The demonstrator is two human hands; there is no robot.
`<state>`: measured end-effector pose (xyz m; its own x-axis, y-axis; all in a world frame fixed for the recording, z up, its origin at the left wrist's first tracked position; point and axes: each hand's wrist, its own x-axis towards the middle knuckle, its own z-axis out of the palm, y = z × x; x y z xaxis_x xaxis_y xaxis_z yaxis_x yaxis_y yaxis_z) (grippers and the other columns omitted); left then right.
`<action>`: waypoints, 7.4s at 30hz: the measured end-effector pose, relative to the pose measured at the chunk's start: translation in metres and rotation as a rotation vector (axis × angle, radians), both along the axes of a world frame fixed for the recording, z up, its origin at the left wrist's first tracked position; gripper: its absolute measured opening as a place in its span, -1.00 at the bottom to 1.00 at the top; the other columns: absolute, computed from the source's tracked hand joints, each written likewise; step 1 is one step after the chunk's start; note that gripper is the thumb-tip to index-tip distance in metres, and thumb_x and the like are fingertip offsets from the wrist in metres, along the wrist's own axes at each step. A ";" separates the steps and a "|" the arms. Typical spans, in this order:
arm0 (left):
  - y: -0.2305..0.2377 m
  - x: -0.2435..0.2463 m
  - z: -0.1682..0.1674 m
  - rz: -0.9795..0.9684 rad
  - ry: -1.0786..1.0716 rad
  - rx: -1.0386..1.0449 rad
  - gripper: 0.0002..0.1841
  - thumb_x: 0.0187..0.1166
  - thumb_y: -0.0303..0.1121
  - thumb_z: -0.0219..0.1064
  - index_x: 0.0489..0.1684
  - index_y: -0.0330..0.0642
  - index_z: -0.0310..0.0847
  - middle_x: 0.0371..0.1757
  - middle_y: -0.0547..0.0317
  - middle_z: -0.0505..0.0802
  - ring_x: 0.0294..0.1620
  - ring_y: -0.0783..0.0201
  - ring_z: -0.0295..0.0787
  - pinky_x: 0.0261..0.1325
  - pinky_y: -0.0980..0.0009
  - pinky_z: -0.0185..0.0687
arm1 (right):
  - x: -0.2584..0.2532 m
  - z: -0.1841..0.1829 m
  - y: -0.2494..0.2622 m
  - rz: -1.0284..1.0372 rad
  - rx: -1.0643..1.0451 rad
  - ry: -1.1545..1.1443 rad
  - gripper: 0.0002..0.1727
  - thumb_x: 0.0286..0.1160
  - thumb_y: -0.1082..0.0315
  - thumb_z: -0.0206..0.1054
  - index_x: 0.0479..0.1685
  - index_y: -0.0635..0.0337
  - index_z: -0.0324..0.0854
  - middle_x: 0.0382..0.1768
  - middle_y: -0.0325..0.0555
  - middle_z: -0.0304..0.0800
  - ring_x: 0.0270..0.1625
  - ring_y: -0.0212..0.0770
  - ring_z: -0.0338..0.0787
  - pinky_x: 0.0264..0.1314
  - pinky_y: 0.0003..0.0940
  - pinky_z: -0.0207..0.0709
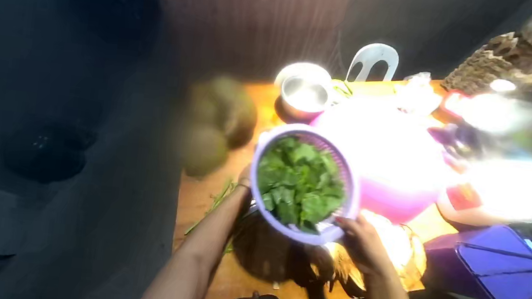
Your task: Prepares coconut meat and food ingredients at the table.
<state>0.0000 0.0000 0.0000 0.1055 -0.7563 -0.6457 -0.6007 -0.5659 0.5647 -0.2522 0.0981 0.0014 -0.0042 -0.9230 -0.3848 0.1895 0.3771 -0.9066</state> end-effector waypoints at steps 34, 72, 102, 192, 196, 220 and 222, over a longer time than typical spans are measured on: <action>0.191 0.100 -0.086 0.071 0.158 -0.092 -0.77 0.66 -0.42 0.17 0.03 -0.32 0.71 -0.43 0.23 0.71 -0.48 0.44 0.57 -0.28 0.39 0.56 | 0.002 -0.025 -0.129 -0.123 0.227 0.054 -0.67 0.74 0.44 0.10 0.41 0.23 0.35 -0.06 -0.07 0.63 -0.21 -0.31 0.72 -0.14 -0.41 0.69; 0.181 0.149 -0.172 -0.058 -0.340 -0.158 0.20 0.14 0.10 0.73 0.89 -0.05 0.06 0.86 -0.25 0.15 0.85 -0.27 -0.01 0.78 -0.29 -0.09 | 0.167 -0.128 0.011 1.071 -0.791 1.060 -0.81 0.67 0.35 0.33 0.04 0.16 0.83 0.20 0.14 0.77 0.28 0.21 0.73 0.28 0.14 0.60; 0.165 0.089 -0.157 0.198 0.089 0.032 -0.17 0.67 0.11 0.29 0.77 -0.30 0.11 0.36 -0.41 0.70 0.27 -0.24 0.75 0.35 -0.18 0.62 | 0.078 -0.110 0.081 0.007 -0.398 0.419 -0.70 0.77 0.36 0.24 0.31 0.35 0.52 -0.08 -0.05 0.86 -0.17 -0.35 0.87 0.02 -0.33 0.80; 0.228 0.092 -0.153 0.471 0.389 -0.151 -0.42 0.76 -0.39 0.26 0.72 -0.30 0.16 0.42 -0.34 0.64 0.19 -0.07 0.79 0.24 0.06 0.74 | 0.099 -0.138 0.072 0.522 -0.556 0.719 -0.66 0.79 0.39 0.16 0.32 0.45 0.62 0.16 0.27 0.84 0.20 0.11 0.87 0.39 0.08 0.65; 0.226 0.095 -0.158 0.479 0.394 -0.157 -0.40 0.74 -0.38 0.29 0.73 -0.28 0.17 0.44 -0.33 0.65 0.20 -0.08 0.80 0.24 0.04 0.75 | 0.108 -0.124 0.064 0.421 -0.605 0.659 -0.69 0.75 0.42 0.19 0.27 0.45 0.63 0.13 0.25 0.85 0.14 0.02 0.89 0.33 -0.01 0.68; 0.227 0.089 -0.166 0.459 0.336 -0.161 -0.40 0.85 -0.30 0.12 0.84 -0.13 0.01 0.56 -0.30 0.56 0.23 -0.11 0.78 0.26 -0.02 0.72 | 0.145 -0.134 0.012 0.761 -0.532 0.716 -0.67 0.77 0.44 0.17 0.36 0.38 0.61 0.25 0.25 0.80 0.33 0.14 0.81 0.50 0.12 0.56; 0.226 0.090 -0.165 0.449 0.329 -0.183 -0.40 0.85 -0.32 0.12 0.84 -0.15 0.01 0.54 -0.32 0.57 0.23 -0.10 0.78 0.25 -0.01 0.73 | 0.143 -0.128 0.008 0.738 -0.528 0.697 -0.67 0.77 0.43 0.16 0.36 0.38 0.60 0.23 0.25 0.81 0.30 0.12 0.82 0.46 0.10 0.58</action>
